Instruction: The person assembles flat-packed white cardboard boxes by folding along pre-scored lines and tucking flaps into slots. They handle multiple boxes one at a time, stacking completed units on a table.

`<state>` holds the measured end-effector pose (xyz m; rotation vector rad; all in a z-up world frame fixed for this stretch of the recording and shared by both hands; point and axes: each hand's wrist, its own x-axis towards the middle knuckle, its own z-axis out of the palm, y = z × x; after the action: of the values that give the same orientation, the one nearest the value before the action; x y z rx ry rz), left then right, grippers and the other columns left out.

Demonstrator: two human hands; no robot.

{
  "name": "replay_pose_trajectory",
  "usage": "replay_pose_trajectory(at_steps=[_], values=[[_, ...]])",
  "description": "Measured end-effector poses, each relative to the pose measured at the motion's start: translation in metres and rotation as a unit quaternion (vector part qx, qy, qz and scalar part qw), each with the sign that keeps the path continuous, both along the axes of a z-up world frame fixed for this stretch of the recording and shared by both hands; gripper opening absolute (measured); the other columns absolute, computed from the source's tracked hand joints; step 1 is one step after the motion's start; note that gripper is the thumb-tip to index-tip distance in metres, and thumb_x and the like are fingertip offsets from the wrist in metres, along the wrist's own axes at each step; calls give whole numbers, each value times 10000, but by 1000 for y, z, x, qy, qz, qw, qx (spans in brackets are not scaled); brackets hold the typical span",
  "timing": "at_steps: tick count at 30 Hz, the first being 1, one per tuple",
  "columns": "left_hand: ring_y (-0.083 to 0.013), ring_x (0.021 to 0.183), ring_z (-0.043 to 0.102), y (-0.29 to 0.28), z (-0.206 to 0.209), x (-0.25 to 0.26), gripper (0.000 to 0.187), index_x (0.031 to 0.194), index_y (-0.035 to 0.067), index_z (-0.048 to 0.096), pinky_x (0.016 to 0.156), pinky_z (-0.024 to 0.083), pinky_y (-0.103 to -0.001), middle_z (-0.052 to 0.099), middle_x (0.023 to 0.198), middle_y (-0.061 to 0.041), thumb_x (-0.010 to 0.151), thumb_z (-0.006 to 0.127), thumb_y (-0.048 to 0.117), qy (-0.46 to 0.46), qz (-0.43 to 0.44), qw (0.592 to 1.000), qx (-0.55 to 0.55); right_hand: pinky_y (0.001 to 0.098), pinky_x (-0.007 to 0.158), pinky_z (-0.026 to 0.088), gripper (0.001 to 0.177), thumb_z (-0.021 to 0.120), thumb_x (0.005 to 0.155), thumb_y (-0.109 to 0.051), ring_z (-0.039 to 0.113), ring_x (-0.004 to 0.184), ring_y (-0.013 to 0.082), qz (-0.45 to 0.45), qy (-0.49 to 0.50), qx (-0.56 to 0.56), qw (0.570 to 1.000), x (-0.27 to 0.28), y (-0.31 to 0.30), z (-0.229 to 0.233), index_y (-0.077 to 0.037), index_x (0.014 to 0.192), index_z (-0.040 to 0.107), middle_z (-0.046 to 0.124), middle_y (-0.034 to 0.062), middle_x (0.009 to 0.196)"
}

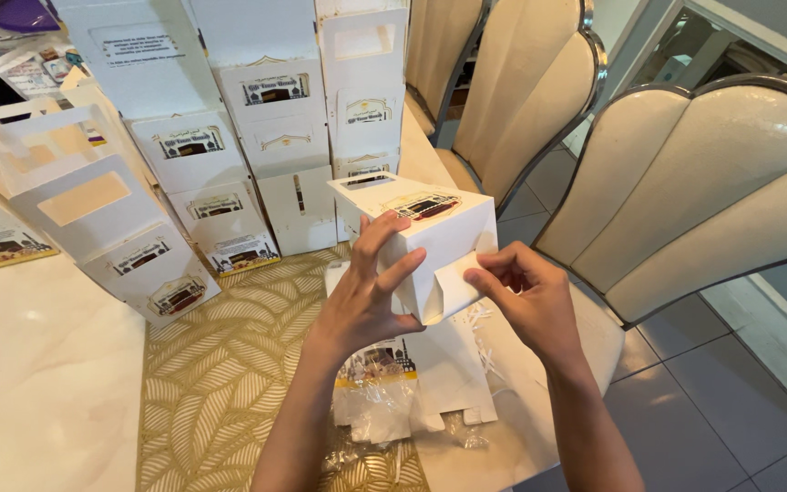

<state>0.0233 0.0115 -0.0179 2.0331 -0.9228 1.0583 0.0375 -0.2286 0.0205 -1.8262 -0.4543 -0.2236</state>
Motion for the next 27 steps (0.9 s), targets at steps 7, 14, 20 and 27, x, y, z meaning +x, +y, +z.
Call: replay_pose_trajectory(at_steps=[7,14,20,27], values=[[-418,1491,343,-4,-1,1,1218,1503,308,256,1235,248,-670,282,1543,-124,552,1012,211,-12,-9,1000,5,227,584,414,232,838,873,-155,510,665,45,-62,-31,-40,997,0,7,5,-7,935,670,649,32,747],[-433,1493,348,-3,4,-1,1268,1519,301,235,1230,367,-607,313,1554,-158,510,993,188,2,-30,998,-59,257,699,443,325,838,886,-190,507,774,108,-148,-264,-69,951,-10,19,0,-26,1048,609,564,74,1022],[-451,1490,356,-5,9,-7,1274,1533,305,249,1214,414,-567,307,1581,-203,507,998,210,15,-59,994,-91,332,953,495,450,736,992,-349,539,1147,200,-66,-263,43,962,-3,22,-7,-44,1238,514,473,131,1302],[-406,1469,390,-5,5,-9,1161,1527,192,337,1196,407,-548,322,1561,-217,542,931,349,105,-49,977,-177,418,1082,496,449,549,986,-476,534,1358,308,-96,-434,-133,886,-3,8,-23,-185,1326,580,529,130,1434]])
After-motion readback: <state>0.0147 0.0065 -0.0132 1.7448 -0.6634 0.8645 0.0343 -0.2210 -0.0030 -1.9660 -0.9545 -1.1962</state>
